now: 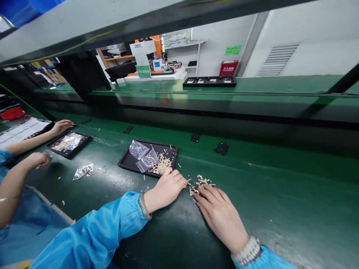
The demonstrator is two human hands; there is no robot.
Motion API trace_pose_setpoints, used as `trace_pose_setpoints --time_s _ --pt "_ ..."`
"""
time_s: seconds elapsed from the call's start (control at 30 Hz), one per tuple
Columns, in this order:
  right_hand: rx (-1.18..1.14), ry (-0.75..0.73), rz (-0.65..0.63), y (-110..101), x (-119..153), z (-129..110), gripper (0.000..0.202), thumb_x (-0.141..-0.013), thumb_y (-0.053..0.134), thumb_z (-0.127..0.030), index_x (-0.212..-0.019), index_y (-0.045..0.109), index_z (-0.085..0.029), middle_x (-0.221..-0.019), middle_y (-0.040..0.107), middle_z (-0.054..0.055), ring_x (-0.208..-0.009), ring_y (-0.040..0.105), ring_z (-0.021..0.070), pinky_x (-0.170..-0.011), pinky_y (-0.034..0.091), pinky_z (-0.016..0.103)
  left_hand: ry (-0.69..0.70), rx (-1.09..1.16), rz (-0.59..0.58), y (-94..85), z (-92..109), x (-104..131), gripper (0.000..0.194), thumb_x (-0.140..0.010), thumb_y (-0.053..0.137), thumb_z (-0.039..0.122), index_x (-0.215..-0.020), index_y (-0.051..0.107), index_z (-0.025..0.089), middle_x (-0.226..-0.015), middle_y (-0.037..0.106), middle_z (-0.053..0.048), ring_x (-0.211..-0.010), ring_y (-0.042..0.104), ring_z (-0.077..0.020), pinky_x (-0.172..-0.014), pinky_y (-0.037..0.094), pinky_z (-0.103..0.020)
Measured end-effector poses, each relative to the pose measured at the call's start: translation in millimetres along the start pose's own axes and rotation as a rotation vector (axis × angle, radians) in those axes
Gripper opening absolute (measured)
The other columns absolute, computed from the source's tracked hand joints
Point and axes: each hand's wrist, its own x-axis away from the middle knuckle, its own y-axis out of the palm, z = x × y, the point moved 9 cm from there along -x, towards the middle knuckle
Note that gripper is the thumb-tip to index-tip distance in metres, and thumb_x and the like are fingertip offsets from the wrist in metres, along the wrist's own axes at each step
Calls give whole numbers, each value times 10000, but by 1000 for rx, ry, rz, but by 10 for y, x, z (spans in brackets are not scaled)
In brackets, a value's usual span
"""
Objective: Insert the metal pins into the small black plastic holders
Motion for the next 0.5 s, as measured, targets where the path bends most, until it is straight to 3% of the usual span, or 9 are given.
trace_pose_setpoints --time_s 0.13,0.27,0.37,0.5 --pt "-50 59 123 -121 85 170 224 -881 458 -277 -924 666 -203 -1049 671 78 -1024 575 244 -864 425 402 -21 94 9 -41 -24 10 193 -919 386 203 -827 548 153 -767 603 -19 -799 485 -180 -765 290 -343" --pt "-122 99 210 -199 97 170 210 -896 450 -280 -930 634 -184 -972 669 86 -964 588 225 -826 436 375 -60 208 -7 -109 -97 19 181 -914 411 199 -836 571 165 -791 617 -6 -824 492 -164 -781 281 -335" --pt "-185 111 200 -178 81 122 173 -895 463 -259 -941 615 -189 -918 664 74 -925 589 215 -813 432 373 24 207 -54 -106 -44 54 144 -875 504 290 -854 598 184 -858 604 -16 -877 483 -181 -787 281 -340" --pt "-256 116 186 -132 83 75 149 -884 486 -239 -960 608 -201 -916 657 67 -926 582 216 -819 426 381 126 135 -128 27 65 136 239 -789 603 396 -797 594 157 -809 569 -31 -851 469 -200 -780 298 -347"
